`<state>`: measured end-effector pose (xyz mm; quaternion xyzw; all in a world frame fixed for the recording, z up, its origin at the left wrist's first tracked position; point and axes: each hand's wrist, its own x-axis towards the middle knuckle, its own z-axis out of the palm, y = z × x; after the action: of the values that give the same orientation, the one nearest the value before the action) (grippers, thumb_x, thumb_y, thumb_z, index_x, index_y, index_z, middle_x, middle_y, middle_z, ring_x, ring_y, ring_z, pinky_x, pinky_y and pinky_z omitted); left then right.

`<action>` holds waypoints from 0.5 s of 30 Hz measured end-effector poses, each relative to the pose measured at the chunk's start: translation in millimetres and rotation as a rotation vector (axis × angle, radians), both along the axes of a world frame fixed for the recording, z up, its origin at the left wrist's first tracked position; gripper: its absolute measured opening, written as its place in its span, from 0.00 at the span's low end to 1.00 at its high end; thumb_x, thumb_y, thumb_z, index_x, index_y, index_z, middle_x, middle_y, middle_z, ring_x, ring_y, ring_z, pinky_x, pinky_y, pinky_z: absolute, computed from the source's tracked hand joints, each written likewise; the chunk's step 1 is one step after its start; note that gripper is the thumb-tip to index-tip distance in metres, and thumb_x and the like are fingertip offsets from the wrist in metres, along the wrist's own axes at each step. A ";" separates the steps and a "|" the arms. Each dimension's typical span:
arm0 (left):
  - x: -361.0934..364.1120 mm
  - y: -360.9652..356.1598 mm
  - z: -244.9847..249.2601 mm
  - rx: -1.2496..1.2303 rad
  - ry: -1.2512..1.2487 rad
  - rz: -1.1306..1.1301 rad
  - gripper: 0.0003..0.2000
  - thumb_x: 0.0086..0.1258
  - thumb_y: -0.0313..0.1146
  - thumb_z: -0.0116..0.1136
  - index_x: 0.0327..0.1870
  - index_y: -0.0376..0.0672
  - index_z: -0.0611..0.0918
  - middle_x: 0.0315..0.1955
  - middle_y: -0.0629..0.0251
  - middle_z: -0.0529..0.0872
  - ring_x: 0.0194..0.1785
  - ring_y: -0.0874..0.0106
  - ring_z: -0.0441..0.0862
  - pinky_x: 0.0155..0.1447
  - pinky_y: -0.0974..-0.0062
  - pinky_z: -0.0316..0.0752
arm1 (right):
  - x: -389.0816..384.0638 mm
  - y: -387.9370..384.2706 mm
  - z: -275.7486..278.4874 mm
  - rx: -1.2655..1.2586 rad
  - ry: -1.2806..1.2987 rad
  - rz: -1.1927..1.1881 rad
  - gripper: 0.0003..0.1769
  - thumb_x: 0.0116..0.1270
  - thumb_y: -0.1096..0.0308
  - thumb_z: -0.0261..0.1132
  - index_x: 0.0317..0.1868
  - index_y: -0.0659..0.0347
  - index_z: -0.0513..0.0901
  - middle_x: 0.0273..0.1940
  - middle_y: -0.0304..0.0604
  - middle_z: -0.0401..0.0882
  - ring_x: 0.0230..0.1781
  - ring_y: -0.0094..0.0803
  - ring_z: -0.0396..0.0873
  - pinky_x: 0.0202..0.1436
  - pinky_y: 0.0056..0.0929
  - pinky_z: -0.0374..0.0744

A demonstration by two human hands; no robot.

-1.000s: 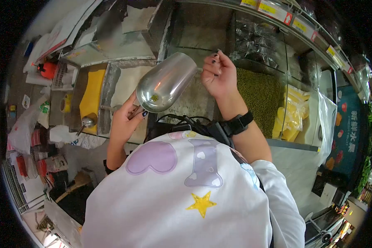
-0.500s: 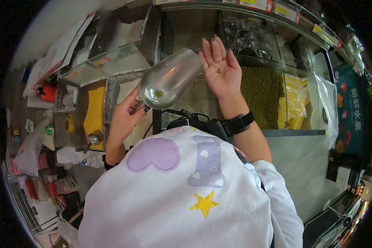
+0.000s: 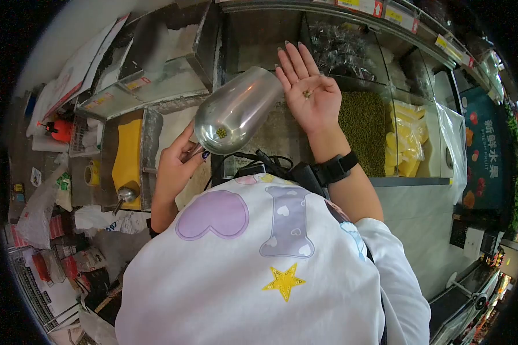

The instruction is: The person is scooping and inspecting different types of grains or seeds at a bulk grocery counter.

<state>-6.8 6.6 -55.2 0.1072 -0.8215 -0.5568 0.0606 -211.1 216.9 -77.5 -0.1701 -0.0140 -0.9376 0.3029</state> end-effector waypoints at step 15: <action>-14.1 10.0 11.1 -0.214 -0.131 -0.102 0.34 0.54 0.27 0.57 0.66 0.54 0.65 0.25 0.52 0.81 0.29 0.64 0.80 0.40 0.75 0.73 | 5.7 -3.5 3.6 0.137 0.027 -0.023 0.37 0.62 0.58 0.51 0.70 0.58 0.52 0.72 0.52 0.45 0.72 0.50 0.45 0.70 0.53 0.52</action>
<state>-20.9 16.6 -44.2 0.0947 -0.8828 -0.4601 -0.0105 -205.4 213.4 -73.9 -0.1617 0.0562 -0.9375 0.3030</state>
